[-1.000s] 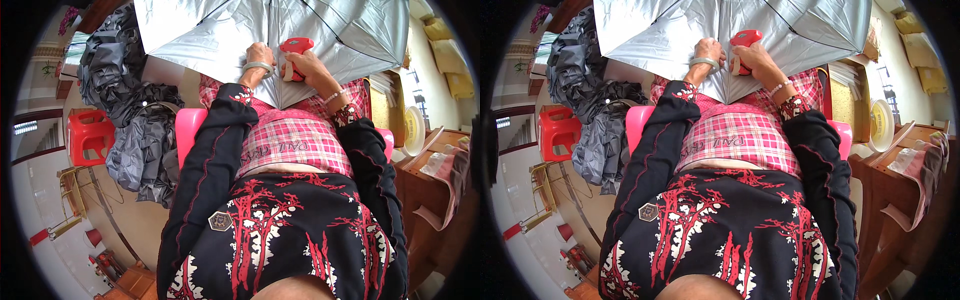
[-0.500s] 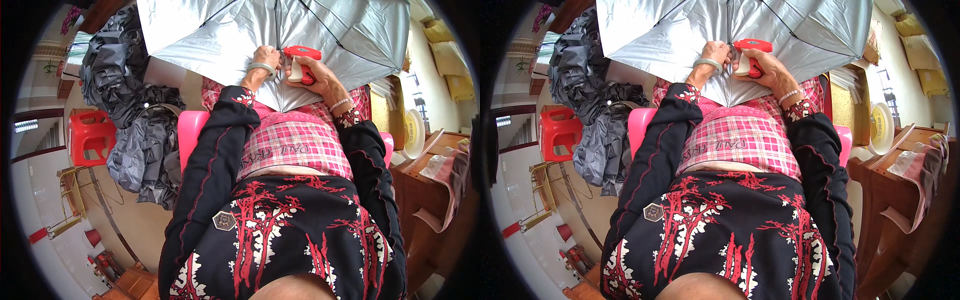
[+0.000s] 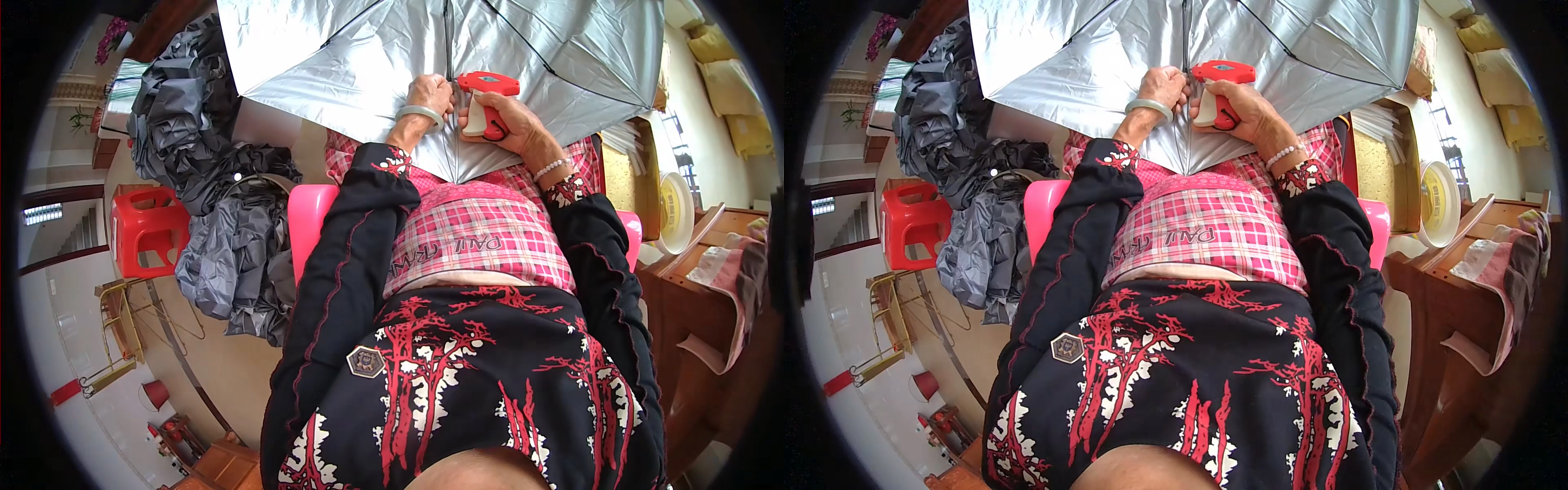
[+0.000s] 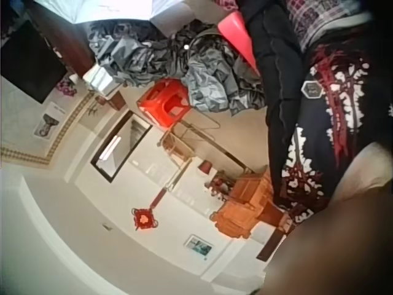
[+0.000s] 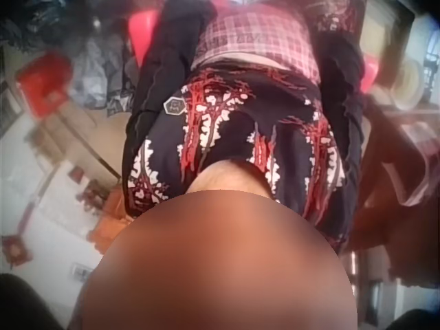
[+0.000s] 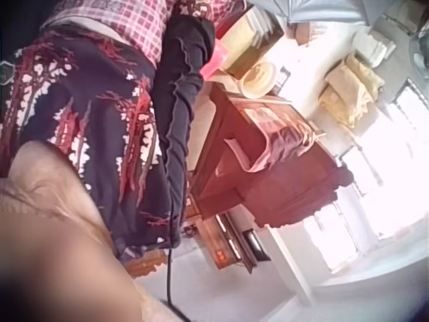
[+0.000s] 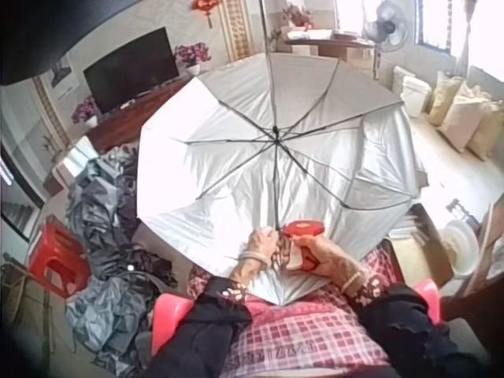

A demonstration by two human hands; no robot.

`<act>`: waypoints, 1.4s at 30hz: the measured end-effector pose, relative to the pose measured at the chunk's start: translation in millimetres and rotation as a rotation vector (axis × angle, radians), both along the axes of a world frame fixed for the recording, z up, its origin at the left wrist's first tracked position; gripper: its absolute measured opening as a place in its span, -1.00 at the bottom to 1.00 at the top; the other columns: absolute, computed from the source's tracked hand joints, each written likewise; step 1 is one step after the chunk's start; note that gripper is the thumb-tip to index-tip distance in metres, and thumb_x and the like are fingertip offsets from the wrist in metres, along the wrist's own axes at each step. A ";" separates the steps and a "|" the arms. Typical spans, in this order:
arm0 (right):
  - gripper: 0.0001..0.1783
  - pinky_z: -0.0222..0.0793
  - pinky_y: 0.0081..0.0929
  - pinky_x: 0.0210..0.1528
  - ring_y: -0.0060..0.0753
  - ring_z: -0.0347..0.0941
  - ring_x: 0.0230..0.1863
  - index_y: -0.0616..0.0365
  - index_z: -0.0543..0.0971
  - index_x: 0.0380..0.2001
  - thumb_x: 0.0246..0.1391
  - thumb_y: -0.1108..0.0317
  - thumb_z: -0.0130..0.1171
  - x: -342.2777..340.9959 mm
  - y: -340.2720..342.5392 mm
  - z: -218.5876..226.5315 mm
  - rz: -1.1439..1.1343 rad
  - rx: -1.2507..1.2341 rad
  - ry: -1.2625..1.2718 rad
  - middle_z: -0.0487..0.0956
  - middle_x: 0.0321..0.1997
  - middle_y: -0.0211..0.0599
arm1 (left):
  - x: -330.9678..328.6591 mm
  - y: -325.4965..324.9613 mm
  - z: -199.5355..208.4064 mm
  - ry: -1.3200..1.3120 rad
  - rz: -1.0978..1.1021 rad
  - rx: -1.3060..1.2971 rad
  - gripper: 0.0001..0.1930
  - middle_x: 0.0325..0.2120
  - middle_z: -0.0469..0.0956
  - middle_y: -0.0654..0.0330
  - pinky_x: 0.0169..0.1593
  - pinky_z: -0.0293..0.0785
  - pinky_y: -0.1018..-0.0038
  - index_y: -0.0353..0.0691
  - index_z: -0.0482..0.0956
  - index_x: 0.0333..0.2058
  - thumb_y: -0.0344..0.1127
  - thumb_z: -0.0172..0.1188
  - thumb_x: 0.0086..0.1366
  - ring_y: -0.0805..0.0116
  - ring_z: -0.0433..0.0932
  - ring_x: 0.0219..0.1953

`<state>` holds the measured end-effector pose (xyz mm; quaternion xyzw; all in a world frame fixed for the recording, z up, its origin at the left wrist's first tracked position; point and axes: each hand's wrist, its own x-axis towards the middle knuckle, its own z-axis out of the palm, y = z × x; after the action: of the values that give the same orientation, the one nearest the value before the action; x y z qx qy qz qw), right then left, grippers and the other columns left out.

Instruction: Assembling or repairing silver-lined umbrellas by attaching components using hand tools.

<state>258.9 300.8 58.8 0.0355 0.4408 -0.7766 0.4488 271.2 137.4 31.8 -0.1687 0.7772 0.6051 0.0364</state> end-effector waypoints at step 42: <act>-0.70 0.50 -0.20 -0.41 -0.26 0.49 -0.39 0.22 0.31 -0.17 0.04 0.29 -0.07 0.5 0.3 4.2 0.019 0.084 0.009 0.49 -0.38 -0.17 | 4.0 3.7 9.3 -0.058 0.120 0.217 -0.80 -0.72 0.40 0.24 -0.77 0.19 0.60 -0.34 0.43 -0.53 -0.36 -0.07 0.18 0.52 0.26 -0.81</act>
<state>259.4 301.1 63.0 0.0467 0.4753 -0.7532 0.4523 275.2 141.2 41.1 -0.2277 0.6944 0.6814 0.0407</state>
